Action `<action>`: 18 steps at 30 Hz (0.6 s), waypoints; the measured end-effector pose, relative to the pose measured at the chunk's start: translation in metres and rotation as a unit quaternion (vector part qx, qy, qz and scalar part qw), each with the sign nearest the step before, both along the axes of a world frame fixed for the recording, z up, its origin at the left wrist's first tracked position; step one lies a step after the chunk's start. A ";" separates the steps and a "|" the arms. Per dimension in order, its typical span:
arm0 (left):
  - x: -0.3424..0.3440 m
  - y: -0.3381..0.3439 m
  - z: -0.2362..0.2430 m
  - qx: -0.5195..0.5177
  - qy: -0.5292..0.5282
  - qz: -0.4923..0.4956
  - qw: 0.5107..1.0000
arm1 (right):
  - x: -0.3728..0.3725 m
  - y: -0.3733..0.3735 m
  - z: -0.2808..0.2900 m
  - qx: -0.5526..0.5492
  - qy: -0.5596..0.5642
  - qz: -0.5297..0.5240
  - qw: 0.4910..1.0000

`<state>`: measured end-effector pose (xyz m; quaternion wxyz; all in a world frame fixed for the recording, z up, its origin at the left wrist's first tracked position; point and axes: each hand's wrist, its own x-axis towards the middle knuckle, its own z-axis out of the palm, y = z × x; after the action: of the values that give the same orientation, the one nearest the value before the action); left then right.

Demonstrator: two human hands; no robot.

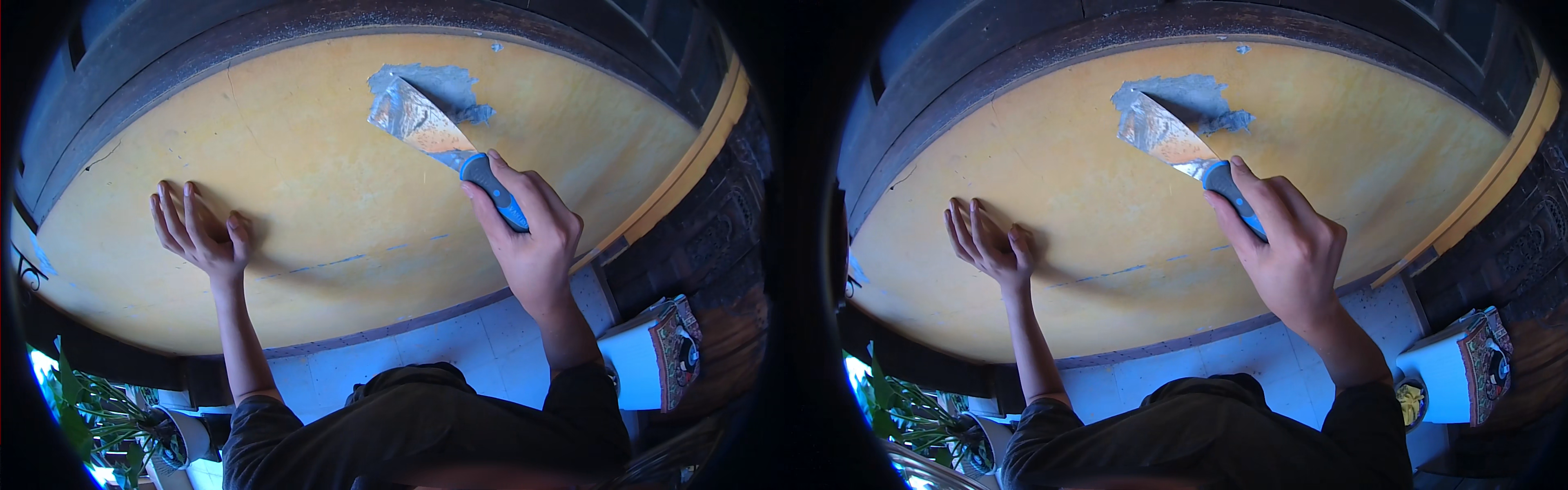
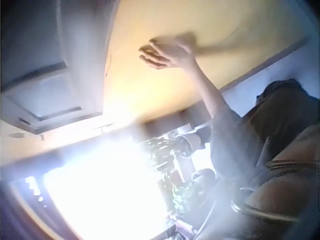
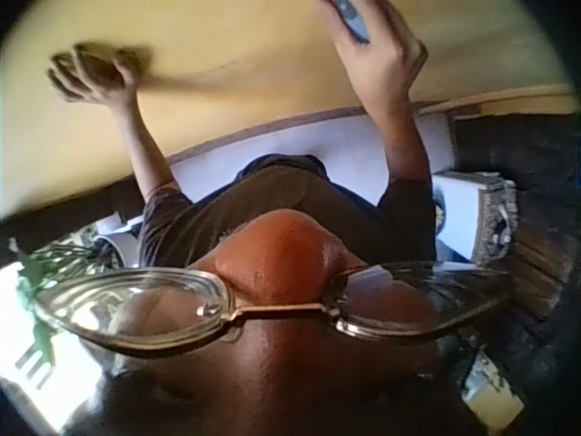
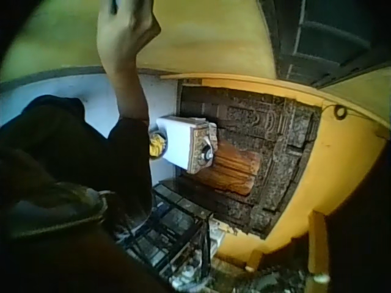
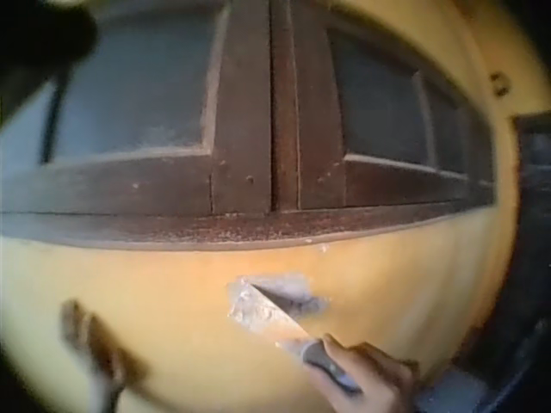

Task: The person scrapes old paint or plaster from a wall using a putty knife.

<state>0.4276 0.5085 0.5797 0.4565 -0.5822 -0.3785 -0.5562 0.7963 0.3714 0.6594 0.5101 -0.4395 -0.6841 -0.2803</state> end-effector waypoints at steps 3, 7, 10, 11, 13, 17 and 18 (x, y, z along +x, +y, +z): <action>0.004 0.004 0.000 0.003 -0.003 -0.001 1.000 | 0.003 0.002 0.000 -0.001 -0.008 -0.013 1.000; 0.005 0.002 -0.001 -0.004 -0.005 -0.005 1.000 | 0.003 0.004 -0.002 -0.001 0.003 -0.008 1.000; 0.005 0.000 0.000 -0.003 -0.001 -0.007 1.000 | 0.002 0.002 -0.005 0.002 0.003 -0.008 1.000; 0.005 0.002 0.000 -0.002 -0.002 -0.007 1.000 | 0.002 0.001 -0.004 0.003 0.002 -0.008 1.000; 0.003 0.004 -0.002 0.003 -0.004 -0.002 1.000 | -0.003 0.008 0.001 0.011 -0.001 -0.002 1.000; 0.002 0.000 -0.001 -0.005 -0.006 0.002 1.000 | 0.000 0.005 -0.002 0.002 -0.002 -0.009 1.000; 0.001 -0.001 -0.002 -0.004 -0.002 0.001 1.000 | -0.002 0.005 -0.003 0.002 -0.001 -0.006 1.000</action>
<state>0.4282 0.5079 0.5777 0.4539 -0.5826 -0.3818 -0.5557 0.7944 0.3765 0.6561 0.5086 -0.4428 -0.6812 -0.2850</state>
